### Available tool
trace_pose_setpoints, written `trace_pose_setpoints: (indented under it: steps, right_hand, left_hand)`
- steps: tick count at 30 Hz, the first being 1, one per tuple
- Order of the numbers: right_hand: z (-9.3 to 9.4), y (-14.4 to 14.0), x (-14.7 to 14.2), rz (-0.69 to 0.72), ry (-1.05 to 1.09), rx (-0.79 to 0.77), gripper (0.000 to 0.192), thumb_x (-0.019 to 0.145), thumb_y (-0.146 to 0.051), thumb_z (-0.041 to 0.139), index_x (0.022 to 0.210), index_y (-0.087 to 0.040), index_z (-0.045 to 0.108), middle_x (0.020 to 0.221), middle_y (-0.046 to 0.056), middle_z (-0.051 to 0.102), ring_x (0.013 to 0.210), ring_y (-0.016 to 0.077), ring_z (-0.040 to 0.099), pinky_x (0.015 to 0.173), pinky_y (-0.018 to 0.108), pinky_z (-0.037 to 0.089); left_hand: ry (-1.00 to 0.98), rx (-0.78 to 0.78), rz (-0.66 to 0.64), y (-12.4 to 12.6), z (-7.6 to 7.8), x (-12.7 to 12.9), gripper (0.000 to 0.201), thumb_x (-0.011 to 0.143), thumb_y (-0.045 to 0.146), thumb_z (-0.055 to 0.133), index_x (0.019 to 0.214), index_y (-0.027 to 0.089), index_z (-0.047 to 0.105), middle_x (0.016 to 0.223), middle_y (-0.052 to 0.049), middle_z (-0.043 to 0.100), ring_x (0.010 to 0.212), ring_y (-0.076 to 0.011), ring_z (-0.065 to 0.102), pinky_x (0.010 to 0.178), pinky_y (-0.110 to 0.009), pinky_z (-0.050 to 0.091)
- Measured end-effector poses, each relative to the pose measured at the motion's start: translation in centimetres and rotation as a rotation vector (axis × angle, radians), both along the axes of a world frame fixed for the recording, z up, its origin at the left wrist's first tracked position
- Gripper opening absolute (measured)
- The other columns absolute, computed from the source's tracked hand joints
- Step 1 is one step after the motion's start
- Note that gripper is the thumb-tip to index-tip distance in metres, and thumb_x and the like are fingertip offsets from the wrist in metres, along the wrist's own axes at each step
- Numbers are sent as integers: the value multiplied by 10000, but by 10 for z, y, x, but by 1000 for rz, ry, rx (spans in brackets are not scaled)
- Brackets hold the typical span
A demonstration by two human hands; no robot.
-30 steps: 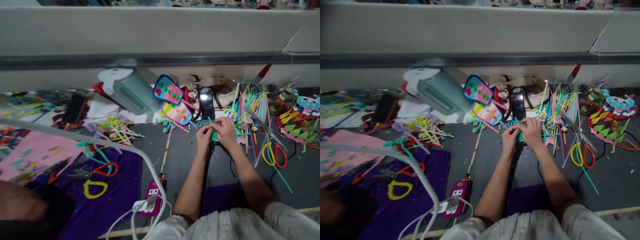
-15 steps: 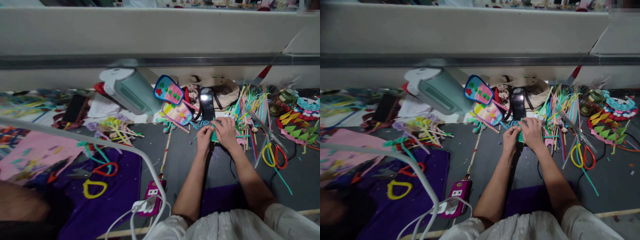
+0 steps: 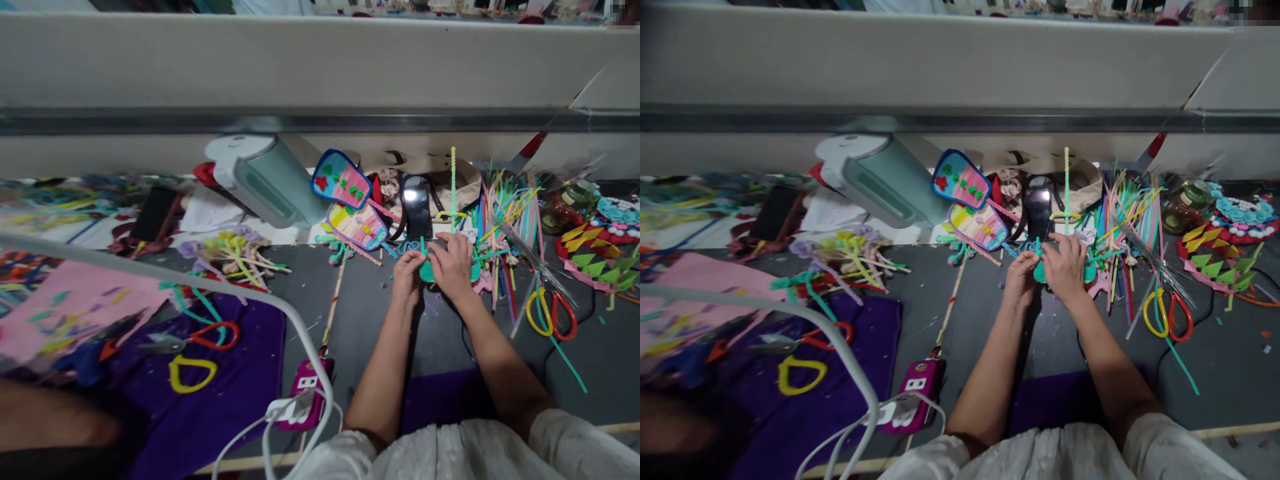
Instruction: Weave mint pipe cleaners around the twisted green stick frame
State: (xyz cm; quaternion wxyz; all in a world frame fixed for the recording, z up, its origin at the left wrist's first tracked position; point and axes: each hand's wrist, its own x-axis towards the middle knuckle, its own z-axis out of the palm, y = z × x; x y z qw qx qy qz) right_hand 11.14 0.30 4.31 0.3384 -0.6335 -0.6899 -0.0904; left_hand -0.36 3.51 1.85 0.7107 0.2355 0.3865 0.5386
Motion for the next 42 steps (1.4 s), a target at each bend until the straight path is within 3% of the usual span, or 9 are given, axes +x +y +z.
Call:
trace_pose_setpoints:
  steps: [7, 12, 21, 30, 42]
  right_hand:
    - [2, 0, 1, 31, 4, -113, 288, 960, -246, 539, 1198, -217, 699, 1344, 129, 584, 1220, 293, 457, 1034, 455, 346]
    - [4, 0, 4, 38, 19, -96, 305, 961, -246, 534, 1217, -232, 699, 1338, 122, 593, 1194, 294, 473, 1016, 454, 358]
    - [6, 0, 4, 36, 7, -88, 308, 959, -235, 534, 1211, -221, 711, 1333, 126, 597, 1205, 298, 460, 1013, 455, 353]
    - [6, 0, 4, 45, 5, -98, 297, 956, -223, 527, 1175, -242, 726, 1336, 120, 588, 1210, 291, 458, 1031, 453, 355]
    - [0, 3, 4, 18, -32, -148, 298, 933, -202, 550, 1167, -268, 722, 1402, 138, 523, 1201, 320, 435, 973, 482, 381]
  left_hand:
    - [80, 53, 52, 1, -7, 0, 417, 506, 325, 937, 791, 167, 676, 653, 33, 648, 559, -84, 559, 577, -208, 401]
    - [89, 34, 48, 1, -7, 0, 491, 471, 354, 971, 840, 154, 715, 681, 12, 686, 560, -91, 586, 584, -223, 433]
    - [-6, -5, -52, 2, -5, -3, 552, 416, 318, 1004, 857, 144, 720, 777, -30, 740, 664, -121, 671, 670, -240, 505]
    - [88, 47, -25, -1, 3, 1, 476, 433, 323, 985, 779, 146, 710, 645, 15, 671, 518, -60, 539, 529, -188, 401]
    - [129, 80, -51, 0, -2, -2, 415, 462, 308, 959, 764, 154, 718, 583, 39, 584, 477, -49, 433, 478, -194, 286]
